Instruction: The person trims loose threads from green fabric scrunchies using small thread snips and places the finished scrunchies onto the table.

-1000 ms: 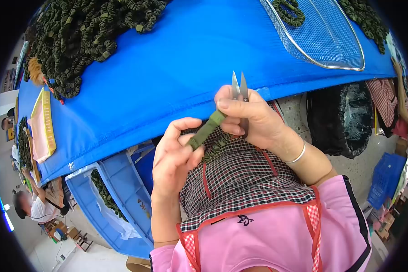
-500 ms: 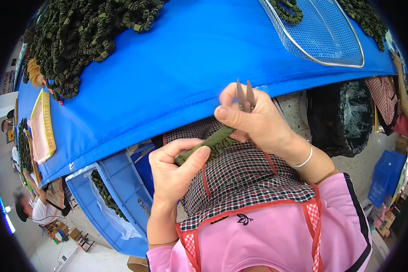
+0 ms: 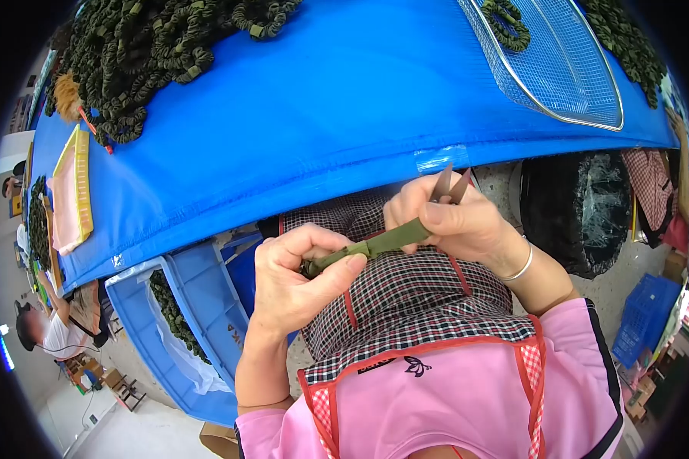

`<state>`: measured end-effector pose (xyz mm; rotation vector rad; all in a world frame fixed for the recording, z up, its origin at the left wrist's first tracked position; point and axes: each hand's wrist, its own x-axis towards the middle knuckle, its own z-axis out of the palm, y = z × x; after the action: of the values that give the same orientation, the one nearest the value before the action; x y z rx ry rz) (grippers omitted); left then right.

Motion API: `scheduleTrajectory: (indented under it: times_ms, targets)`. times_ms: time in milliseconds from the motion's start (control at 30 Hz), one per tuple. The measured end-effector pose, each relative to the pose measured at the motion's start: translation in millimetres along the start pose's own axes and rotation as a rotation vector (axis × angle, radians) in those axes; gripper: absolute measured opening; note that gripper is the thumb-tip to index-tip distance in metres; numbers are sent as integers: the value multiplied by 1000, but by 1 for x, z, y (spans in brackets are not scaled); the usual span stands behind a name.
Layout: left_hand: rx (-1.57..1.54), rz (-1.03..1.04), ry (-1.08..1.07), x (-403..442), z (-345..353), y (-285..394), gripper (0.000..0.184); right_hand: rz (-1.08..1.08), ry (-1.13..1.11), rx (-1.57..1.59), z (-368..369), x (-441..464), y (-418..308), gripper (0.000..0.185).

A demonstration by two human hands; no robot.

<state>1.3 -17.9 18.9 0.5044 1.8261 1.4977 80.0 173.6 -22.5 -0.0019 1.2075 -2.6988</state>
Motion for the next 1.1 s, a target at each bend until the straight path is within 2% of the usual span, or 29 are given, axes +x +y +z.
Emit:
scheduleTrajectory:
  times_ms: [67, 100, 133, 167, 200, 267, 367, 500, 600, 700, 800, 900, 1033, 1100]
  targets:
    - [5, -1, -9, 2, -2, 0, 12, 123, -11, -8, -3, -2, -3, 30]
    - [-4, -30, -28, 3, -1, 1, 13, 269, 99, -261, 11, -2, -18, 24]
    - [-14, -59, -45, 5, 1, 2, 14, 138, 17, -506, 12, 0, -11, 20]
    - [-23, -87, -64, 6, 2, 3, 16, 97, 2, -513, 14, 1, -9, 18]
    - [97, -46, -82, 7, 4, 4, 22, 54, -10, -520, 16, 1, -9, 17]
    - [315, 62, -37, 7, 8, 3, 24, 40, 32, -488, 12, 1, -9, 20]
    - [402, 447, 151, 10, 20, -10, 21, 88, 113, -464, 12, -2, -8, 24]
    - [359, 240, 119, 4, 17, -8, 14, 139, 179, -485, 10, -6, -5, 29]
    - [206, 26, 60, -1, 13, -3, 11, 17, 201, -512, 13, -8, -5, 30]
    - [-94, -77, 7, -1, 8, -6, 9, 34, 225, -414, 13, -10, -9, 29]
    - [-239, -73, -29, 1, 6, -9, 11, 20, 271, -401, 18, -8, -16, 28]
    - [-443, -231, -114, 7, 1, -9, 17, -58, 286, -401, 20, -4, -14, 27]
    - [-160, -180, -291, 9, 5, -6, 34, -102, 256, -421, 29, 6, -6, 25]
    - [-157, -66, -247, 8, 9, -10, 34, -88, 317, -444, 22, 6, -10, 25]
